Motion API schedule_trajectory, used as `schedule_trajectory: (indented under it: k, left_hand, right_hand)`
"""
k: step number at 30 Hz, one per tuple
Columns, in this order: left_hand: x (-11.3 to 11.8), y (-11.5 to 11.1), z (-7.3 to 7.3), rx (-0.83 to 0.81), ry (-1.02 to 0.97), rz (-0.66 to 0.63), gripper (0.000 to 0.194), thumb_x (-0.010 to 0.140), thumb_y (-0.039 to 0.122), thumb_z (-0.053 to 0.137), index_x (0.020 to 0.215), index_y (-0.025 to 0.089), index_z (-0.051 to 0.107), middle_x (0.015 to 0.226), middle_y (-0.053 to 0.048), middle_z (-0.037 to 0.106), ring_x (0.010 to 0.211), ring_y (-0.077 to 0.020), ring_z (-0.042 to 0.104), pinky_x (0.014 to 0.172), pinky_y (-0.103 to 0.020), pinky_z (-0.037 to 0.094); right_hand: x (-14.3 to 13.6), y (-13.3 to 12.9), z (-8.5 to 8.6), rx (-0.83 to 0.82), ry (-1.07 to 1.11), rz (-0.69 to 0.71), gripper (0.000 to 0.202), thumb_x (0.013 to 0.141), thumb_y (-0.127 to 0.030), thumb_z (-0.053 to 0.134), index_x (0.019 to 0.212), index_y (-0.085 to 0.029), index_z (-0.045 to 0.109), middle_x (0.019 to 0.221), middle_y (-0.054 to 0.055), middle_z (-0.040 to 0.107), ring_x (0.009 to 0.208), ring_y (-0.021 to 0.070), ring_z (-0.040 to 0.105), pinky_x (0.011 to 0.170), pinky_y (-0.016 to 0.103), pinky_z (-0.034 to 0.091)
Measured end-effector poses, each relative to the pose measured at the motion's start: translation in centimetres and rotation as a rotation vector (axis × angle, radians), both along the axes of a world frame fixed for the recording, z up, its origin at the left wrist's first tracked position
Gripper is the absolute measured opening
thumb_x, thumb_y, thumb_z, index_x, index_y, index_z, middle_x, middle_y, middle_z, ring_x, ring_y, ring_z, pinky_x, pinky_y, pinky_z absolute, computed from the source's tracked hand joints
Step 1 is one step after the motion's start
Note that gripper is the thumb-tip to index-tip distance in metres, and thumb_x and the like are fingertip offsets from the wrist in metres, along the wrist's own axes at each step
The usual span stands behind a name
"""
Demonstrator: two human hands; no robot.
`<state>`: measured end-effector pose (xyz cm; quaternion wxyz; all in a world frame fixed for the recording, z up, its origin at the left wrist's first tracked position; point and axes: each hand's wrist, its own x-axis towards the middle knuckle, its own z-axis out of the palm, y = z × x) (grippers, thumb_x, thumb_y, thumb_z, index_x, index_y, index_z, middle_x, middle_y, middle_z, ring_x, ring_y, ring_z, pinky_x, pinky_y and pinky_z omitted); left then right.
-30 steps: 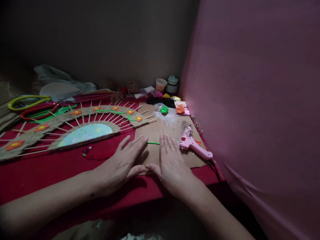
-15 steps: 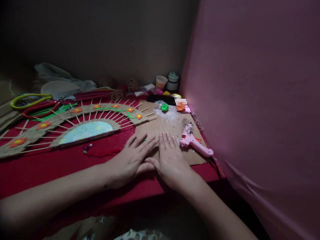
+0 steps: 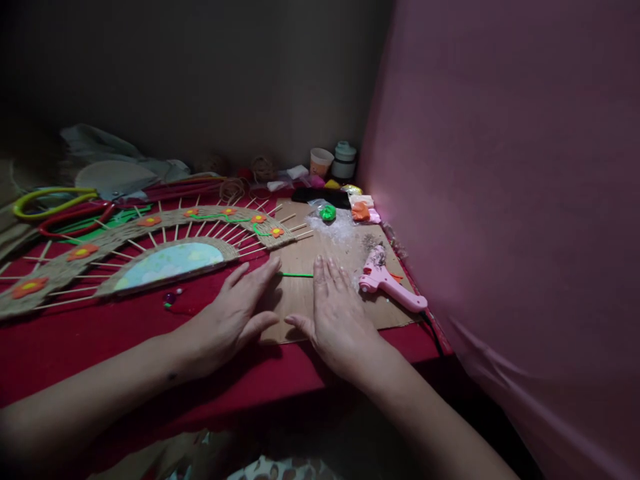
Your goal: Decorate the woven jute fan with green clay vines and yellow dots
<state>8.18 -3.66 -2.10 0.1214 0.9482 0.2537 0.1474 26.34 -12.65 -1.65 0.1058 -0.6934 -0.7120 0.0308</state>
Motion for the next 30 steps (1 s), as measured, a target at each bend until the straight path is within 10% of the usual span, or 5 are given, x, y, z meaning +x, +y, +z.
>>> schedule_trajectory:
  k: [17, 30]
  left_hand:
    - [0.2, -1.3, -0.1, 0.104, 0.19, -0.01, 0.078, 0.09, 0.062, 0.028, 0.143, 0.004, 0.029, 0.147, -0.022, 0.033, 0.139, -0.0318, 0.023, 0.114, -0.051, 0.008]
    - [-0.1, 1.4, -0.4, 0.128, 0.047, 0.074, 0.074, 0.094, 0.057, 0.022, 0.145, 0.003, 0.014, 0.148, -0.023, 0.031, 0.14, -0.0291, 0.023, 0.113, -0.052, 0.012]
  right_hand:
    - [0.3, -0.1, -0.9, 0.019, -0.046, 0.009, 0.083, 0.089, -0.058, 0.037, 0.142, 0.005, 0.027, 0.146, 0.028, 0.028, 0.138, 0.0355, 0.022, 0.109, 0.055, 0.027]
    - [0.9, 0.5, 1.0, 0.001, -0.051, -0.061, 0.086, 0.087, -0.053, 0.049, 0.142, 0.008, 0.023, 0.148, 0.029, 0.022, 0.139, 0.034, 0.018, 0.112, 0.051, 0.024]
